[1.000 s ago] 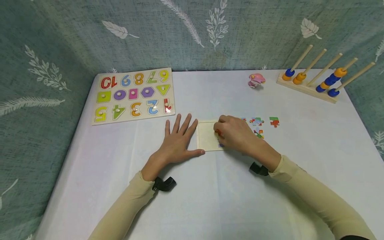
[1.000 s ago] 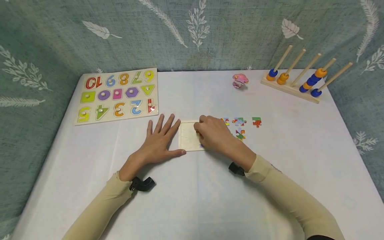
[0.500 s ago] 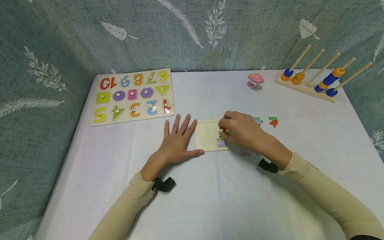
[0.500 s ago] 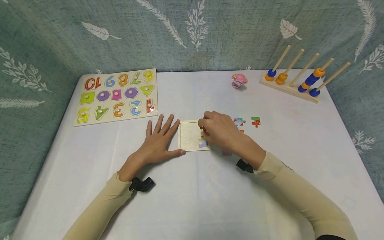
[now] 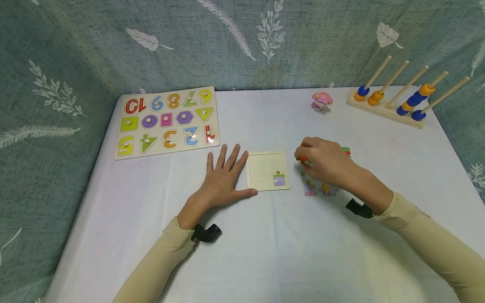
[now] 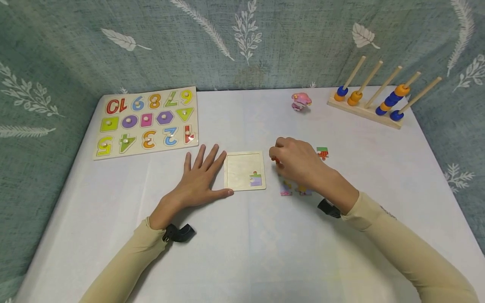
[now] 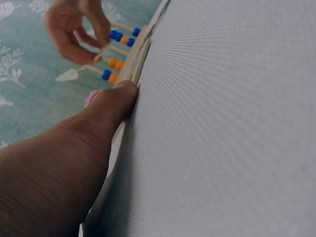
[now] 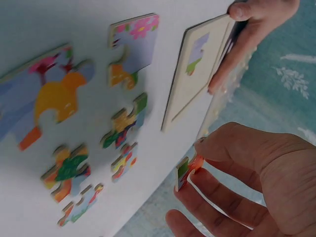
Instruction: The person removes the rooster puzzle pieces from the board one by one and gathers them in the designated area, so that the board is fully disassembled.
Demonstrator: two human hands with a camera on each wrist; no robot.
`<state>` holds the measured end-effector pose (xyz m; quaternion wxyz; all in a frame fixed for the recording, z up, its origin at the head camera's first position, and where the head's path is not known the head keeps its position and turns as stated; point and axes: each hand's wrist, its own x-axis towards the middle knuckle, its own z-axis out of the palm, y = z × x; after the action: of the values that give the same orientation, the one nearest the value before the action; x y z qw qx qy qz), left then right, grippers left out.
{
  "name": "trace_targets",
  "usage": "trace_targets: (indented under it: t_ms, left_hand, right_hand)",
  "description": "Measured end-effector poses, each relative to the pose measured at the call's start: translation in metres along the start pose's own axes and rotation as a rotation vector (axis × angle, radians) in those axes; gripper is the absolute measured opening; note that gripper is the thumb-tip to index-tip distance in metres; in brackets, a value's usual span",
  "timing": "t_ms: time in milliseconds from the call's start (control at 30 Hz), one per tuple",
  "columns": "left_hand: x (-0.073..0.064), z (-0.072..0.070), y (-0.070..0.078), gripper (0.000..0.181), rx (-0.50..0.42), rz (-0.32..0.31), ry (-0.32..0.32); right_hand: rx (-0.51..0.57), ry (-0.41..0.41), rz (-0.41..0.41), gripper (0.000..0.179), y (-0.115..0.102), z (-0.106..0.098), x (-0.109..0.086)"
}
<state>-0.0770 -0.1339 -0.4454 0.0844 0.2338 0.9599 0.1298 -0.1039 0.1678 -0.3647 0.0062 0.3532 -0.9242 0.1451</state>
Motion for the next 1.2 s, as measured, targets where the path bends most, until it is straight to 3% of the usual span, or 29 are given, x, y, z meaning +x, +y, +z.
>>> trace_targets:
  t_ms: [1200]
  left_hand:
    - [0.001,0.000,0.000,0.110,0.000,-0.001,0.000]
  right_hand:
    - [-0.047,-0.037,0.112,0.023,0.049,-0.014,-0.054]
